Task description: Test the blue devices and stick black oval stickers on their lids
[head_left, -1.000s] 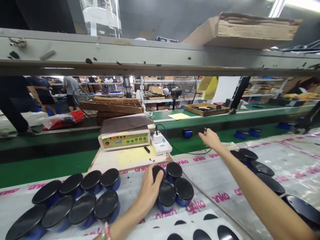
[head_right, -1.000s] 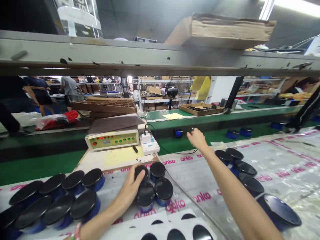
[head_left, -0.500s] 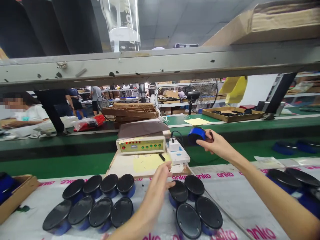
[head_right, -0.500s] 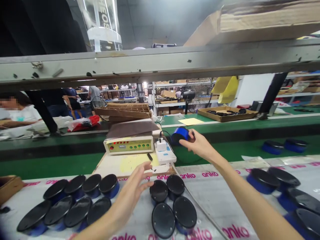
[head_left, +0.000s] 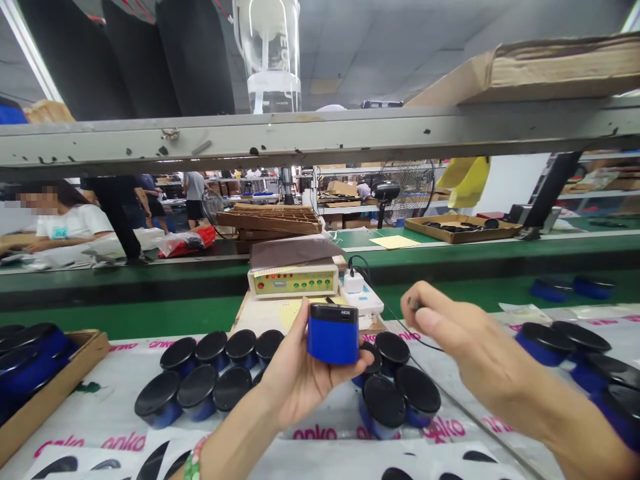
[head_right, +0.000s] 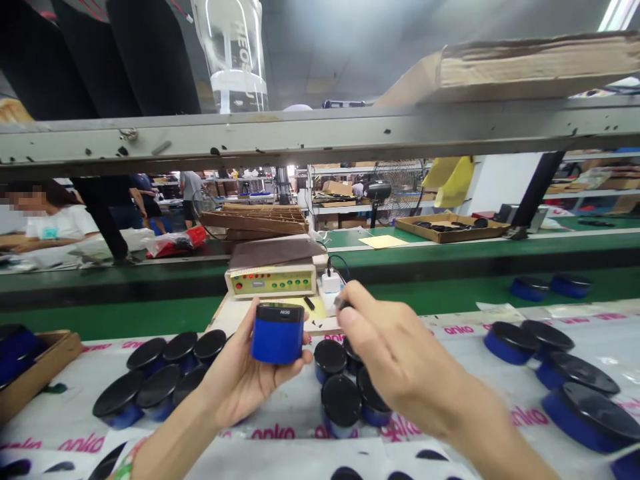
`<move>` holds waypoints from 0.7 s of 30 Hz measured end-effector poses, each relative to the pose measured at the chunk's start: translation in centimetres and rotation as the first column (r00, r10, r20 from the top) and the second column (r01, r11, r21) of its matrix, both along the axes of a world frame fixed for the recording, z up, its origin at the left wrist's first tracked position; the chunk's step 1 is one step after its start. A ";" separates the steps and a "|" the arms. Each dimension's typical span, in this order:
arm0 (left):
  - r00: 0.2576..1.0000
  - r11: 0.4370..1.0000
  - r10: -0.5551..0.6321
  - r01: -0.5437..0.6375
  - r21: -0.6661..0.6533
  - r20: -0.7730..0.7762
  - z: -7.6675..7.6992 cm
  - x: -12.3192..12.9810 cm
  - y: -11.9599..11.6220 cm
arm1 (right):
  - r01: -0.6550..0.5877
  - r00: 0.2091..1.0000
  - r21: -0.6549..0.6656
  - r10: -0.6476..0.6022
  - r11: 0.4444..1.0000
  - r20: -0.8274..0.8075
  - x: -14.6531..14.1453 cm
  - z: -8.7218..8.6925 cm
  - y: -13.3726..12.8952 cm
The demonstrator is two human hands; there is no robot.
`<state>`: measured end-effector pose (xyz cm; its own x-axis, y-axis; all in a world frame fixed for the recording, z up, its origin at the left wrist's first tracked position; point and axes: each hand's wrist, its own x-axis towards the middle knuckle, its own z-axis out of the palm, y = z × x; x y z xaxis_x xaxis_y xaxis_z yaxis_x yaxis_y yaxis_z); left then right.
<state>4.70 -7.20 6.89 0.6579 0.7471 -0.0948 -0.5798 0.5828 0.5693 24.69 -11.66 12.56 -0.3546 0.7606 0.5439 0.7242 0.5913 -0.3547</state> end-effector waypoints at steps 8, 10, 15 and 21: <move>0.990 0.982 0.118 -0.106 0.154 -0.074 0.3 -0.7 -0.3 | -0.081 0.994 0.472 0.035 0.878 0.106 -2.3 -4.0 1.5; 0.975 0.969 0.178 -0.149 0.199 -0.133 0.2 -0.8 -0.2 | -0.069 0.990 0.497 0.000 0.865 0.139 -2.2 -4.2 1.8; 0.873 0.827 0.386 -0.185 0.530 -0.297 -0.2 -0.9 0.1 | -0.009 0.953 0.537 -0.156 0.843 0.260 -2.2 -4.7 2.1; 0.632 0.531 0.667 -0.032 0.847 -0.394 0.2 -1.2 -0.2 | -0.009 0.935 0.594 -0.204 0.805 0.290 -2.9 -5.7 2.8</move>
<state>3.48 -7.37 7.10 0.3183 0.8851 0.3395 0.0559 -0.3751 0.9253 21.78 -8.90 6.87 -0.5307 0.3808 0.7572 0.7977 0.5263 0.2944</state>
